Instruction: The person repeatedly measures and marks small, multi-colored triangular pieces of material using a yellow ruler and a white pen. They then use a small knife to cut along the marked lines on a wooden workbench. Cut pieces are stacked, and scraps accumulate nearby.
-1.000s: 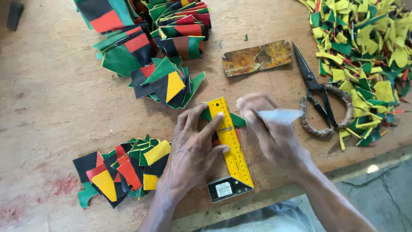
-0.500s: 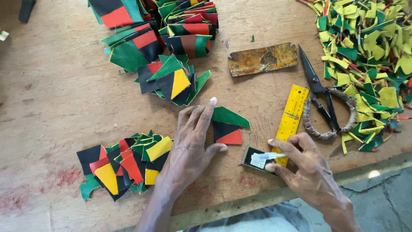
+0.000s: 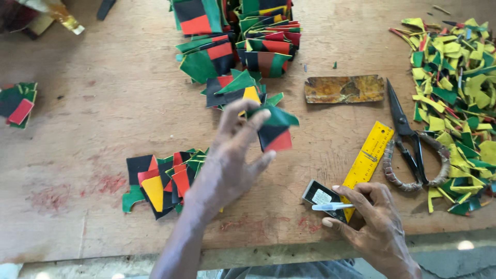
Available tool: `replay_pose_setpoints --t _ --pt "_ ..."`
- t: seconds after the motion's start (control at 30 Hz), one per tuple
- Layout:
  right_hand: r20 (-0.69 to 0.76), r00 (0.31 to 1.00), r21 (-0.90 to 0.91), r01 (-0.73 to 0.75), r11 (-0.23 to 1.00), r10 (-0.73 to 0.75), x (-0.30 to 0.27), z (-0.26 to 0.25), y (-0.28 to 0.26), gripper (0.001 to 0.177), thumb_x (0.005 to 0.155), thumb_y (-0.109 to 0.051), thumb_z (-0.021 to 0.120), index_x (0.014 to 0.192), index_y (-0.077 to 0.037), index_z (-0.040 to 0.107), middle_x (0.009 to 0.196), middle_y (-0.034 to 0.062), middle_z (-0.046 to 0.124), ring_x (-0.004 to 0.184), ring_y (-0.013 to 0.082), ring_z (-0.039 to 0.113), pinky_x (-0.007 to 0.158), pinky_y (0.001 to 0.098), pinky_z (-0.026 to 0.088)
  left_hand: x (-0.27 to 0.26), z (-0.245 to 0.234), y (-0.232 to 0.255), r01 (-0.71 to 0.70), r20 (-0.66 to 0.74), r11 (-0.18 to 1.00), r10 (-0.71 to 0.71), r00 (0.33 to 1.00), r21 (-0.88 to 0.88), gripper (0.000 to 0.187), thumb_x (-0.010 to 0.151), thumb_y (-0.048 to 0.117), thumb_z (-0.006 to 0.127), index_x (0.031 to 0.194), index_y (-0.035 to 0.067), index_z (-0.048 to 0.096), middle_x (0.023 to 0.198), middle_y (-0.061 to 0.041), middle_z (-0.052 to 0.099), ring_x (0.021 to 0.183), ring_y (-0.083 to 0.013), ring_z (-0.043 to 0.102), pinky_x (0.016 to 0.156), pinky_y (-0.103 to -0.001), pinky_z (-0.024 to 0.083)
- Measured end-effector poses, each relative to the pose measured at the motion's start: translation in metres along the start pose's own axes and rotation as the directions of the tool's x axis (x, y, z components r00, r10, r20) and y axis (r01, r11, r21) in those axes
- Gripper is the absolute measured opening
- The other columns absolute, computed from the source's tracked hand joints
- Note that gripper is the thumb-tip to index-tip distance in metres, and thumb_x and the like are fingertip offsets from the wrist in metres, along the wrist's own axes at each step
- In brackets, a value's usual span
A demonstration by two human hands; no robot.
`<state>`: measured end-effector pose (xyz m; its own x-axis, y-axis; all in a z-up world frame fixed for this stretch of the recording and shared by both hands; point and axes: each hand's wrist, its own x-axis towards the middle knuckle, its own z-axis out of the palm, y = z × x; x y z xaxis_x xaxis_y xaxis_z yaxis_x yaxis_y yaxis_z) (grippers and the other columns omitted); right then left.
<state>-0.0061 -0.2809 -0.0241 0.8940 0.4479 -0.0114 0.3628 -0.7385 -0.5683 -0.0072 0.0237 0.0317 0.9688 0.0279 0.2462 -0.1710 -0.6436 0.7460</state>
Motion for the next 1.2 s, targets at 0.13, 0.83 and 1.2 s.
replay_pose_setpoints --t 0.13,0.83,1.2 --pt "-0.027 0.999 -0.036 0.033 0.999 -0.034 -0.002 0.003 0.003 0.073 0.058 -0.04 0.089 0.124 -0.019 0.069 0.102 0.007 0.055 0.098 0.0243 0.056 0.085 0.0379 0.05 0.015 -0.029 -0.015 -0.065 -0.157 0.984 0.091 0.983 0.167 0.07 0.076 0.012 0.088 0.137 0.0 0.056 0.143 -0.017 0.042 0.115 -0.0278 0.059 0.097 -0.039 0.056" --pt "-0.034 0.997 -0.03 0.065 0.997 -0.066 -0.003 0.003 0.005 0.066 0.063 -0.035 0.087 0.125 -0.019 0.07 0.099 0.0057 0.055 0.091 0.0208 0.057 0.073 0.0341 0.053 -0.03 -0.021 0.004 0.207 0.25 0.975 -0.219 0.943 0.076 0.015 0.094 0.006 0.068 0.108 0.004 0.061 0.1 -0.01 0.066 0.099 -0.026 0.067 0.089 -0.042 0.052" --pt "-0.047 0.991 0.002 0.122 0.993 -0.122 -0.005 -0.002 0.008 0.065 0.061 -0.03 0.088 0.123 -0.018 0.071 0.089 0.0047 0.061 0.087 0.0244 0.057 0.08 0.0393 0.049 -0.007 0.035 0.001 0.058 0.049 0.997 -0.056 0.997 -0.052 0.048 0.088 0.003 0.072 0.134 0.002 0.058 0.134 -0.014 0.059 0.128 -0.0331 0.055 0.109 -0.042 0.046"
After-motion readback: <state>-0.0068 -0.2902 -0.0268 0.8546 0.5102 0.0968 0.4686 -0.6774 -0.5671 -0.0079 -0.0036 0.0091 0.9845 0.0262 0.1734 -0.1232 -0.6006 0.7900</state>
